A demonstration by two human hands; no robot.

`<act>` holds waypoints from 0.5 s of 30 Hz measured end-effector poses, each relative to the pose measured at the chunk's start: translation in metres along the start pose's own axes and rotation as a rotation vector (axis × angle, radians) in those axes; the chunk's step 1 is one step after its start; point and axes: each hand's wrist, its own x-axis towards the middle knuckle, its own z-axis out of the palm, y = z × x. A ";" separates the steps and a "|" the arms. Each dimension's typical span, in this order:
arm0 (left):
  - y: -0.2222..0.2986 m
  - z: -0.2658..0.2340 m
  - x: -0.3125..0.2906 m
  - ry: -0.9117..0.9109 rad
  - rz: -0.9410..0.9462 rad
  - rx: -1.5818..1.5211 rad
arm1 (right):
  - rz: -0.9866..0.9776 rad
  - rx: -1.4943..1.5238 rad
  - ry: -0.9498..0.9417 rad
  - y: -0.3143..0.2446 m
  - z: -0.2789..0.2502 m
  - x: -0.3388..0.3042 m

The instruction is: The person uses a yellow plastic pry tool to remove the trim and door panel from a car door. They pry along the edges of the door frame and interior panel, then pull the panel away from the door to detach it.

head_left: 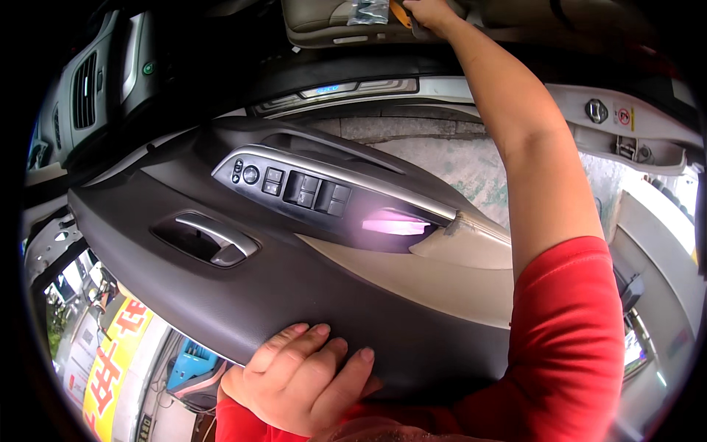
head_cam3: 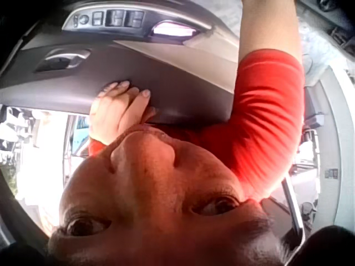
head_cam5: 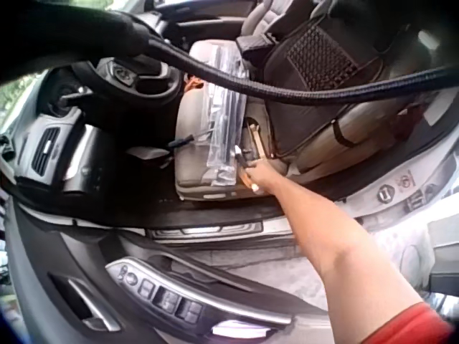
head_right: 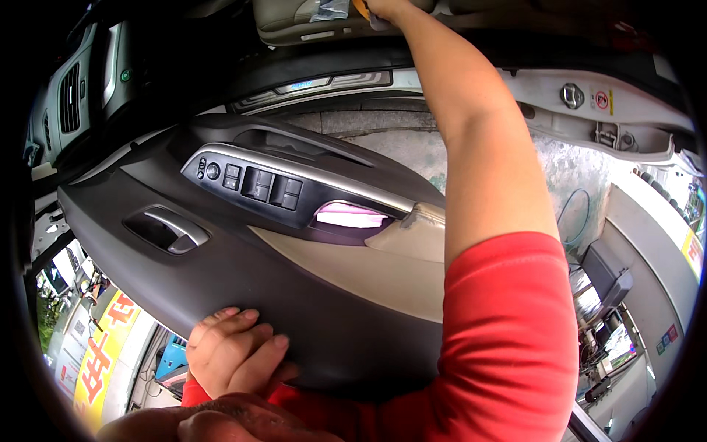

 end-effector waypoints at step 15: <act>-0.002 -0.007 0.009 0.041 -0.030 -0.090 | 0.272 -0.656 0.310 -0.011 0.005 0.026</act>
